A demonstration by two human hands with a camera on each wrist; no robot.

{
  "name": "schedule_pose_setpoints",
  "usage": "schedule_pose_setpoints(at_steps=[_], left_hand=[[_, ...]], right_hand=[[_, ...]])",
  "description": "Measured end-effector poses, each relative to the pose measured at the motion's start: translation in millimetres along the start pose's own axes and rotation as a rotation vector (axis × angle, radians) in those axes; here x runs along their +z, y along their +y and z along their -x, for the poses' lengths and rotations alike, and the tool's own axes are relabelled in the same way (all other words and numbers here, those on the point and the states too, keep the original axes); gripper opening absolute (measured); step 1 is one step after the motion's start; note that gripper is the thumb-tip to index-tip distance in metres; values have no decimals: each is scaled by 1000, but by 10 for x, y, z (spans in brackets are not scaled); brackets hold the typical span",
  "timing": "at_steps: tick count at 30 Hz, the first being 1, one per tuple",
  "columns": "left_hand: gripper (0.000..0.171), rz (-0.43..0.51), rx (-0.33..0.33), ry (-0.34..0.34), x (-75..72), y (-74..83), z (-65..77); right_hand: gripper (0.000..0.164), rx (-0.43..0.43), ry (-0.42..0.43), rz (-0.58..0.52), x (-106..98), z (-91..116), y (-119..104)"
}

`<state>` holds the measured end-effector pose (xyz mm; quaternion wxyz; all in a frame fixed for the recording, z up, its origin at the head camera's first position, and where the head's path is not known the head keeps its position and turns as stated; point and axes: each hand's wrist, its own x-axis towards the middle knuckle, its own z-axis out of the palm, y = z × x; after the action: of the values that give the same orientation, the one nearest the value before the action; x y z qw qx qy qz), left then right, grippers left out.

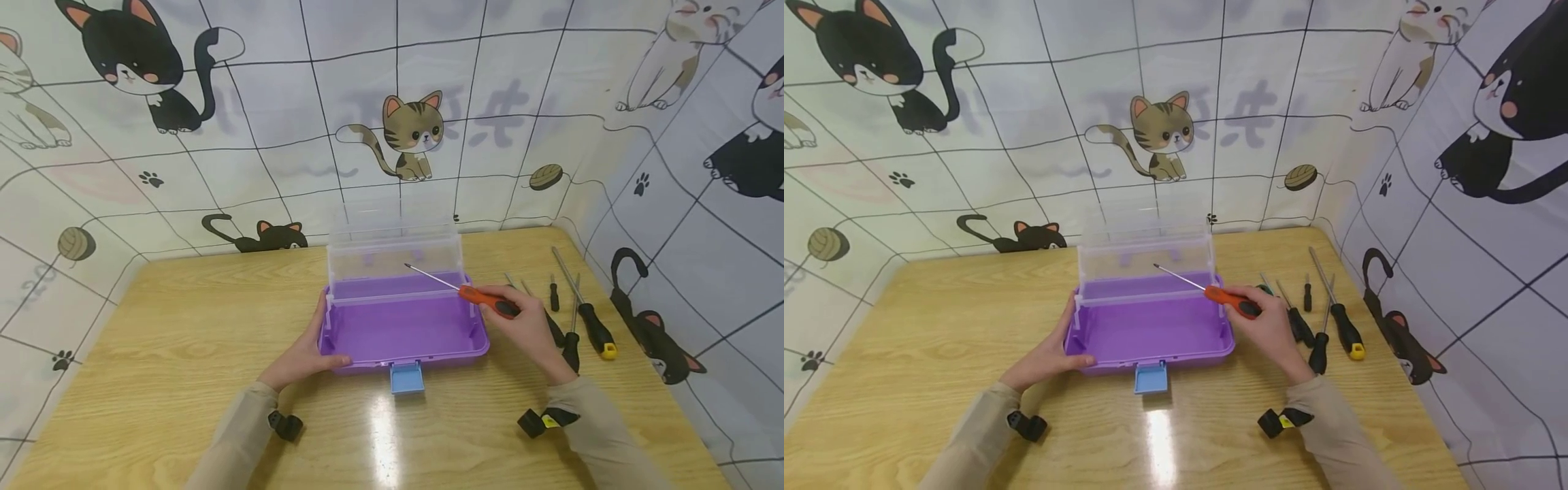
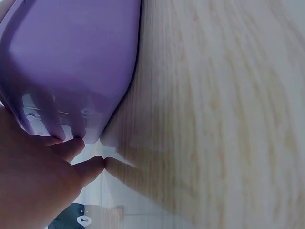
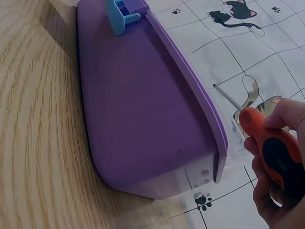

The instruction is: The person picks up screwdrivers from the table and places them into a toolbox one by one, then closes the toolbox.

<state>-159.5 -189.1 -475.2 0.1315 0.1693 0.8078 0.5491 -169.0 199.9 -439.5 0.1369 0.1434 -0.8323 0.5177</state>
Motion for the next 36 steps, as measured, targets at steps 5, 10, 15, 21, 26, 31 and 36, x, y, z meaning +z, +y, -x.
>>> schedule_pose_setpoints(at_steps=[5, 10, 15, 21, 26, 31, 36], left_hand=[[131, -21, 5, 4, -6, 7, -1], [131, -34, 9, 2, -16, -4, -13], [130, -40, -5, -4, -20, 3, -24], [130, -28, -9, -9, -24, -5, -25], [129, -14, -2, -7, -17, -22, -21], [130, 8, 11, -13, -8, -12, -8], [129, 15, 16, -14, -11, -9, -1]], right_hand=[[30, -28, -34, -29, 37, -7, -53], [30, -69, -56, -86, 106, 2, 75], [29, -62, -88, -106, 130, -6, -12], [29, -43, -128, -67, 142, -36, -37], [28, -25, -192, -44, 146, -75, -39], [30, -14, -265, -72, 140, -90, -45], [31, -19, -284, -71, 148, -111, -65]])
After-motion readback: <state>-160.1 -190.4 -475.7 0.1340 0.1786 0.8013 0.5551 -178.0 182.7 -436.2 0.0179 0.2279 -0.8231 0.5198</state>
